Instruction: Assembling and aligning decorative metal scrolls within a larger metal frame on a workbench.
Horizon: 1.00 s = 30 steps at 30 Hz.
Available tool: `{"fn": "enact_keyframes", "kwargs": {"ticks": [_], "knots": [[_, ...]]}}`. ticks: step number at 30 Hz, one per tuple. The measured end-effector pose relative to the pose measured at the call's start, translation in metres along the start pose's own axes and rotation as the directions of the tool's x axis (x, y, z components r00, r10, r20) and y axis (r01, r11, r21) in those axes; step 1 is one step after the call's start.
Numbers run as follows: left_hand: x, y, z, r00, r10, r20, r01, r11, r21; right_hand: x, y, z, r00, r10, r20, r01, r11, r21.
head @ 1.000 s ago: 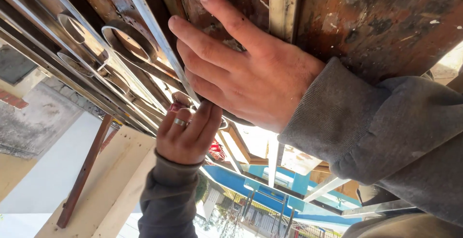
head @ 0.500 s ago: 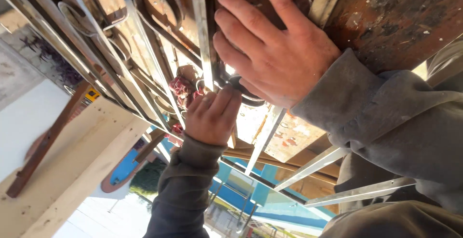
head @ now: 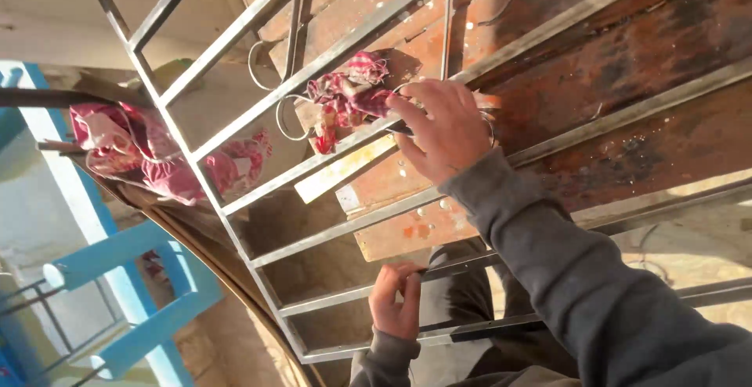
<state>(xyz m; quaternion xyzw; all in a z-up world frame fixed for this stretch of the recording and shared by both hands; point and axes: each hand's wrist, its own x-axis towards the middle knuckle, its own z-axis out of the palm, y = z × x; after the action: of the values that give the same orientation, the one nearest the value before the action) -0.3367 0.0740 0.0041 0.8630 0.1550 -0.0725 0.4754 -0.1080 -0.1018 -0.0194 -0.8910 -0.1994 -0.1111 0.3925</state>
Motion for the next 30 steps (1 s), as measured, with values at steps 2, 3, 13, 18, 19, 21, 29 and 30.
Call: {"fn": "enact_keyframes", "kwargs": {"ticks": [2,3,13,18,19,21,29,30], "knots": [[-0.015,-0.006,0.000,1.000,-0.012,0.017,0.013,0.997,-0.074,0.024,-0.016,0.044,0.988,-0.140,0.069,0.140,0.990,0.006],[-0.018,-0.010,0.000,0.998,-0.002,0.069,0.009,0.995,-0.100,0.036,-0.020,0.067,0.967,-0.234,0.099,0.232,0.972,0.030],[0.001,-0.035,-0.041,0.992,0.112,0.050,-0.090,0.939,-0.332,0.074,0.012,0.017,0.854,-0.386,0.349,0.500,0.796,-0.342],[0.022,-0.056,-0.068,0.961,0.262,0.089,-0.231,0.937,-0.262,0.004,0.032,-0.070,0.953,-0.025,0.303,0.148,0.908,-0.392],[0.021,-0.061,-0.067,0.961,0.263,0.086,-0.231,0.933,-0.275,-0.009,0.026,-0.064,0.951,-0.025,0.309,0.154,0.903,-0.401],[0.027,-0.072,-0.060,0.931,0.357,0.080,-0.330,0.913,-0.238,-0.034,0.020,-0.054,0.961,0.102,0.258,0.021,0.901,-0.434],[0.024,-0.067,-0.048,0.957,0.255,0.141,-0.207,0.935,-0.288,-0.028,-0.022,0.032,0.947,0.322,-0.014,-0.309,0.894,-0.325],[0.029,-0.068,-0.043,0.965,0.222,0.142,-0.172,0.939,-0.298,-0.024,-0.015,0.037,0.933,0.358,-0.039,-0.352,0.884,-0.309]]}}
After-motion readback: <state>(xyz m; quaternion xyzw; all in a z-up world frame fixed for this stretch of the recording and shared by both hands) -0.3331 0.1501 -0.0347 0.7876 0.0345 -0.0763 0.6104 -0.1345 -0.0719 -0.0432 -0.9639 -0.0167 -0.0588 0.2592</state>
